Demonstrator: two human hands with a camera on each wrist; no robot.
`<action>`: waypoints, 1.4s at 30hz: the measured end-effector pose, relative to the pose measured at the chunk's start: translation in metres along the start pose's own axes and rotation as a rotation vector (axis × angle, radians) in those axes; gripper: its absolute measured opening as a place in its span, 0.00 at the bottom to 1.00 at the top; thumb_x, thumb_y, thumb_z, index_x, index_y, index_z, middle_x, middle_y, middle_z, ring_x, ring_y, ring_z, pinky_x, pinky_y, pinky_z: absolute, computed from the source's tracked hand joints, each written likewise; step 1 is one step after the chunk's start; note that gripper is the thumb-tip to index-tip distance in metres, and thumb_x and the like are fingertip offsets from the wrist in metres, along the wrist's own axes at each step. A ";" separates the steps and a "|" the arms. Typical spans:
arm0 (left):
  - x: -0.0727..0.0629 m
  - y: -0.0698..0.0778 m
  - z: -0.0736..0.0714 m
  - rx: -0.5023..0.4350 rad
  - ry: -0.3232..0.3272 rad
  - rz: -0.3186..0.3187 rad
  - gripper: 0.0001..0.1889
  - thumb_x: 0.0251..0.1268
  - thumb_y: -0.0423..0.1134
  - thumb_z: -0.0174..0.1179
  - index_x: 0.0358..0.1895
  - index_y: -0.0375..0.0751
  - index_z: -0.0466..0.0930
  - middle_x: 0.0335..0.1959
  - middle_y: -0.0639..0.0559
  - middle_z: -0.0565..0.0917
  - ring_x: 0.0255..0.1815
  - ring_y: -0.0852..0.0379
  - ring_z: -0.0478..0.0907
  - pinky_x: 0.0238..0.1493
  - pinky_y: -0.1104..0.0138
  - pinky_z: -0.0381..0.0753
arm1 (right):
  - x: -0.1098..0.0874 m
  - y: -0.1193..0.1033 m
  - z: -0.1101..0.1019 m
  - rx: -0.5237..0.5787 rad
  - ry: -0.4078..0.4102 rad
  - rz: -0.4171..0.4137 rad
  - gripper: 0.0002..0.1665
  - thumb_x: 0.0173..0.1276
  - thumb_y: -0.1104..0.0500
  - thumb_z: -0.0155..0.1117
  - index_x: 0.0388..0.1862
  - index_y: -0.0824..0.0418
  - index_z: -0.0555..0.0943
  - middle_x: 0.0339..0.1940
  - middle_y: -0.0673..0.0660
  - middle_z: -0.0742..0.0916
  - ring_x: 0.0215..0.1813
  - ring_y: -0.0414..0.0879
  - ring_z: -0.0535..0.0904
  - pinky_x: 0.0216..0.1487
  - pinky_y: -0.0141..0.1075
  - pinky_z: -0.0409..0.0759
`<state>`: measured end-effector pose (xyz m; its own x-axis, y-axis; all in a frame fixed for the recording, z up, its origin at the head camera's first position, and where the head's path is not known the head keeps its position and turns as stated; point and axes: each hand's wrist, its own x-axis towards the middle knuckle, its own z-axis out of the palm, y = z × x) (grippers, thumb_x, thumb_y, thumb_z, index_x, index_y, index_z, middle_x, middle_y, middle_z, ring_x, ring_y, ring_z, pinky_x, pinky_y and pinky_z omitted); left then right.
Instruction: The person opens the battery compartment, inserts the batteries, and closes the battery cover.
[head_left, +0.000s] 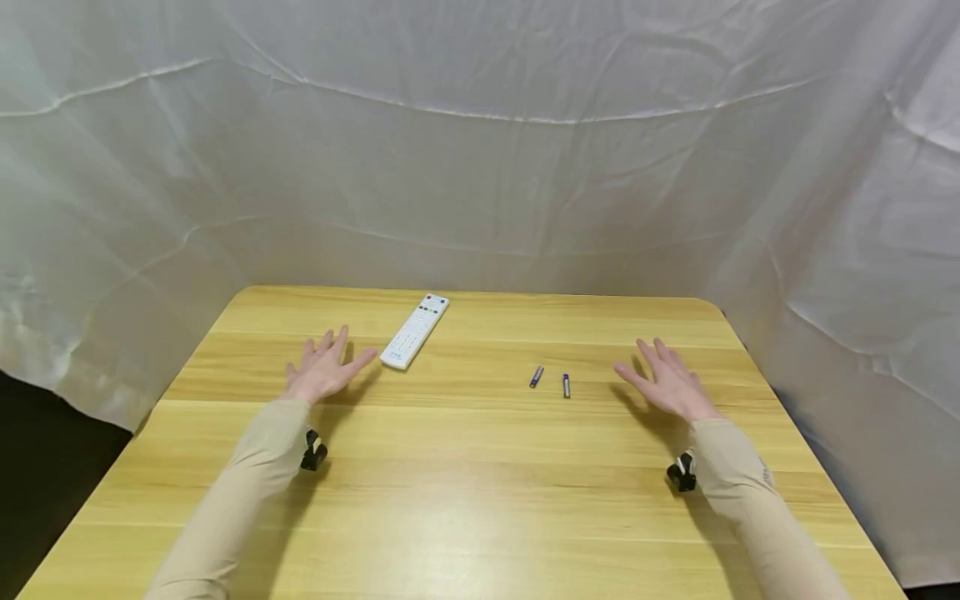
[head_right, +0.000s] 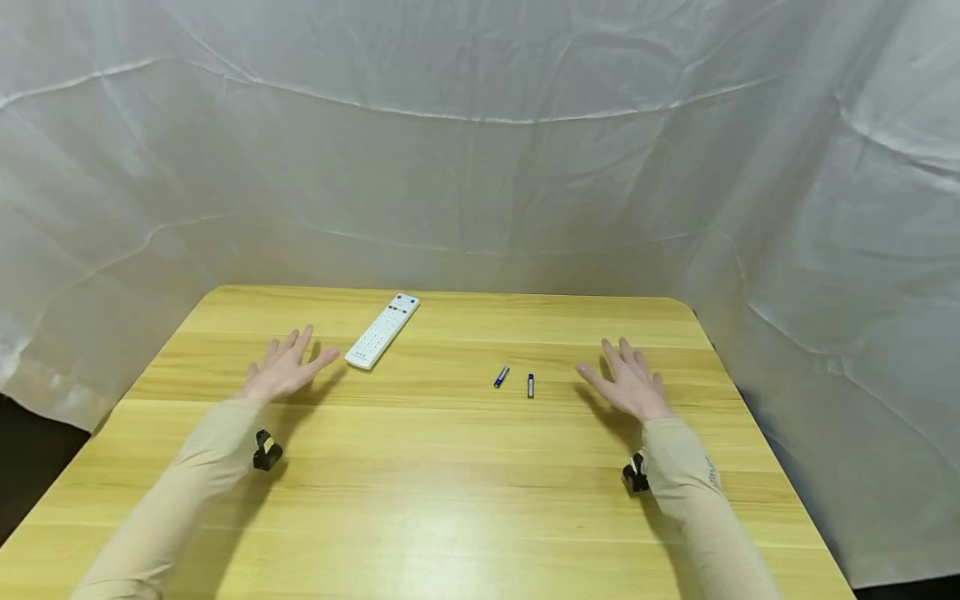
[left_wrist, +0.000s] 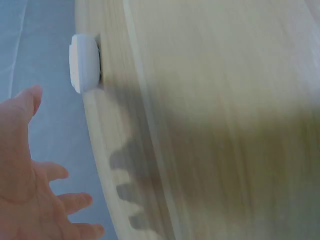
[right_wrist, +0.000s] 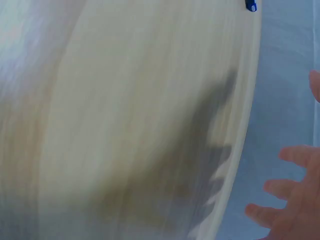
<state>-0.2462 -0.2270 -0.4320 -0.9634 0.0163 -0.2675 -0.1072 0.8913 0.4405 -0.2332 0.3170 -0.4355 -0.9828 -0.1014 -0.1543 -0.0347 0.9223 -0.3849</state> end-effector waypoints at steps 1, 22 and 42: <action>0.000 0.002 0.000 -0.002 -0.003 0.002 0.51 0.69 0.77 0.33 0.82 0.44 0.33 0.82 0.33 0.36 0.80 0.23 0.28 0.70 0.21 0.30 | 0.000 -0.001 0.000 0.005 -0.005 -0.005 0.56 0.74 0.25 0.40 0.83 0.63 0.45 0.82 0.75 0.44 0.80 0.78 0.40 0.71 0.82 0.41; 0.019 0.050 0.018 -0.030 0.008 0.050 0.55 0.69 0.70 0.49 0.80 0.29 0.39 0.81 0.30 0.48 0.81 0.29 0.47 0.78 0.32 0.52 | 0.001 -0.025 0.006 0.231 -0.048 -0.104 0.49 0.79 0.35 0.40 0.81 0.70 0.48 0.80 0.78 0.46 0.80 0.76 0.42 0.77 0.73 0.43; 0.049 0.083 0.029 0.043 0.088 -0.006 0.41 0.65 0.60 0.61 0.66 0.26 0.68 0.61 0.30 0.72 0.61 0.34 0.69 0.61 0.45 0.77 | -0.007 -0.035 0.020 0.352 -0.013 -0.086 0.45 0.81 0.36 0.38 0.81 0.67 0.52 0.82 0.75 0.49 0.81 0.74 0.45 0.78 0.72 0.45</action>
<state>-0.2951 -0.1388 -0.4337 -0.9808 -0.0277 -0.1929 -0.1047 0.9100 0.4013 -0.2211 0.2781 -0.4393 -0.9765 -0.1799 -0.1184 -0.0505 0.7254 -0.6865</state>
